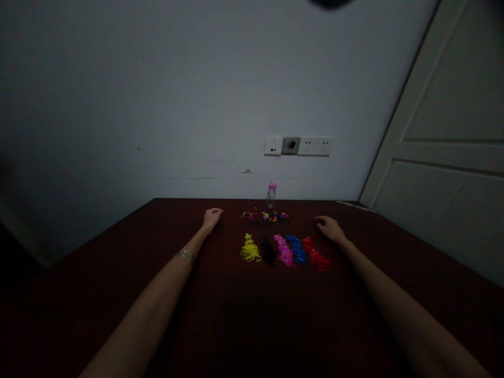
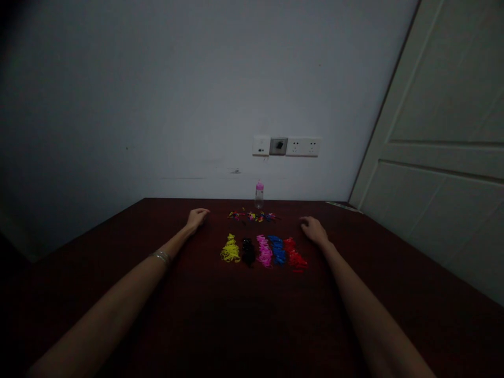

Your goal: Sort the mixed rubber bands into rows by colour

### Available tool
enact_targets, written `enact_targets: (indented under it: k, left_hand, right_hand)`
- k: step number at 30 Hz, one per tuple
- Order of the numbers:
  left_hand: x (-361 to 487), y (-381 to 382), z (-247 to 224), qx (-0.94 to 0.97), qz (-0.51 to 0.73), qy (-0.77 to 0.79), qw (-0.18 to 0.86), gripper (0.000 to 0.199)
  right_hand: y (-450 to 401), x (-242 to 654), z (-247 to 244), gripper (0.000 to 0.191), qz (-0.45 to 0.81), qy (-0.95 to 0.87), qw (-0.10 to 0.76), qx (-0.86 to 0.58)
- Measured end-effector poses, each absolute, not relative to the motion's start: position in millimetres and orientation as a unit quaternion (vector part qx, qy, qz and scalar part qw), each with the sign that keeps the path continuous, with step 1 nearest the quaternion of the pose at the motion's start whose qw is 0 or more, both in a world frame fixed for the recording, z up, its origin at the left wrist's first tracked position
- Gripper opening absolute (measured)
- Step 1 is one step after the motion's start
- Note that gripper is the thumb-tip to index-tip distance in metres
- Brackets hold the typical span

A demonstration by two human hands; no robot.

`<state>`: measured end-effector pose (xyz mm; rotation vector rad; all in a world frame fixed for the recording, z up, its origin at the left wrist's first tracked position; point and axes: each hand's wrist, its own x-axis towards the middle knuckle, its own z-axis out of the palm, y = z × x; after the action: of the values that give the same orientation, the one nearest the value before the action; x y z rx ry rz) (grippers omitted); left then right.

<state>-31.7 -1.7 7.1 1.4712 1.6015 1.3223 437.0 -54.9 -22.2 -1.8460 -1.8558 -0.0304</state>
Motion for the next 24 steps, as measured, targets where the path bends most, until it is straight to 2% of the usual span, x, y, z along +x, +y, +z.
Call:
enact_targets:
  k: [11,24]
  left_hand:
    - [-31.0,-6.2,3.3,0.551,0.527,0.577,0.293,0.024]
    - [-28.7,-5.6,0.2,0.556,0.533,0.555,0.314,0.023]
  right_hand:
    - [-32.2,396.3,-16.8,0.03,0.052,-0.701,0.331,-0.63]
    - [-13.0,372.5,-9.7,0.037,0.02,-0.714,0.242,-0.656]
